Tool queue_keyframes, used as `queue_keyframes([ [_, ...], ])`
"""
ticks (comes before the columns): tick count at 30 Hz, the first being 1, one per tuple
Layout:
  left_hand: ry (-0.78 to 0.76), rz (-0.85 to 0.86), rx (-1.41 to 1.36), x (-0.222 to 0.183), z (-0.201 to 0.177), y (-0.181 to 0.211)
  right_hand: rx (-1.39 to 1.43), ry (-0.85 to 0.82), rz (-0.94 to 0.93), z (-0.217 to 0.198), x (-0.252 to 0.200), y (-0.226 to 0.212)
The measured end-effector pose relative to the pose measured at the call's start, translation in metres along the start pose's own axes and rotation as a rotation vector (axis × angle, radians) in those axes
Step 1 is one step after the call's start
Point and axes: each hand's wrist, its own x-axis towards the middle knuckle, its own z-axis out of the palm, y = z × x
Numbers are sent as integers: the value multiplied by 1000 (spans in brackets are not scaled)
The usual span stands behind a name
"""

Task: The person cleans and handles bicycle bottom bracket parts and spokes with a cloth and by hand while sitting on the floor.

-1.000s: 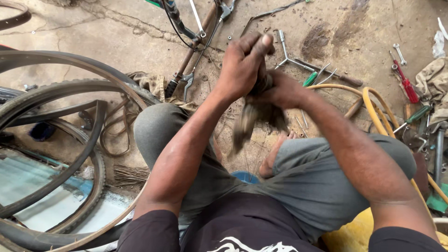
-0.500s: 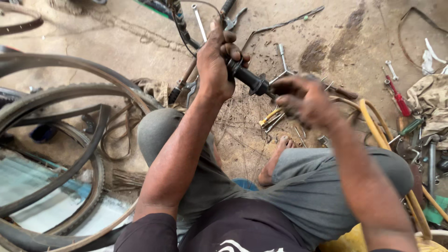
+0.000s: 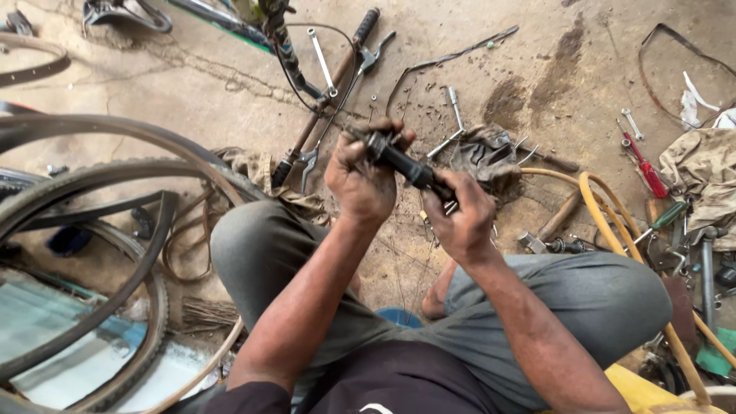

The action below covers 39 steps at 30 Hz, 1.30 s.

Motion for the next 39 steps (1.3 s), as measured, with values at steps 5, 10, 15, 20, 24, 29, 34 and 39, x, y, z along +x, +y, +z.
queue_keyframes([
  [5, -11, -98, -155, 0, 3, 0, -31, -9, -85, 8, -5, 22],
  [10, -42, -113, -161, -1, 1, 4, 1581, -297, 1019, -9, -4, 0],
  [15, 28, -81, -167, 0, -1, 9, 283, -167, 216, 0, 10, -15],
  [20, 71, -95, -182, 1, 0, 10, 809, -309, 711, 5, 1, -19],
  [24, 84, -106, -189, 0, 1, 10, 971, -276, 901, 2, 1, -24],
  [29, 116, -89, -195, 2, 2, 10, 507, -165, 333, 4, 2, -24],
  [34, 75, -113, -161, -3, -1, 8, 1283, -298, 1114, -5, 5, -18],
  [39, 155, -81, -132, 1, 0, 6, 148, -179, 261, 14, -8, -23],
])
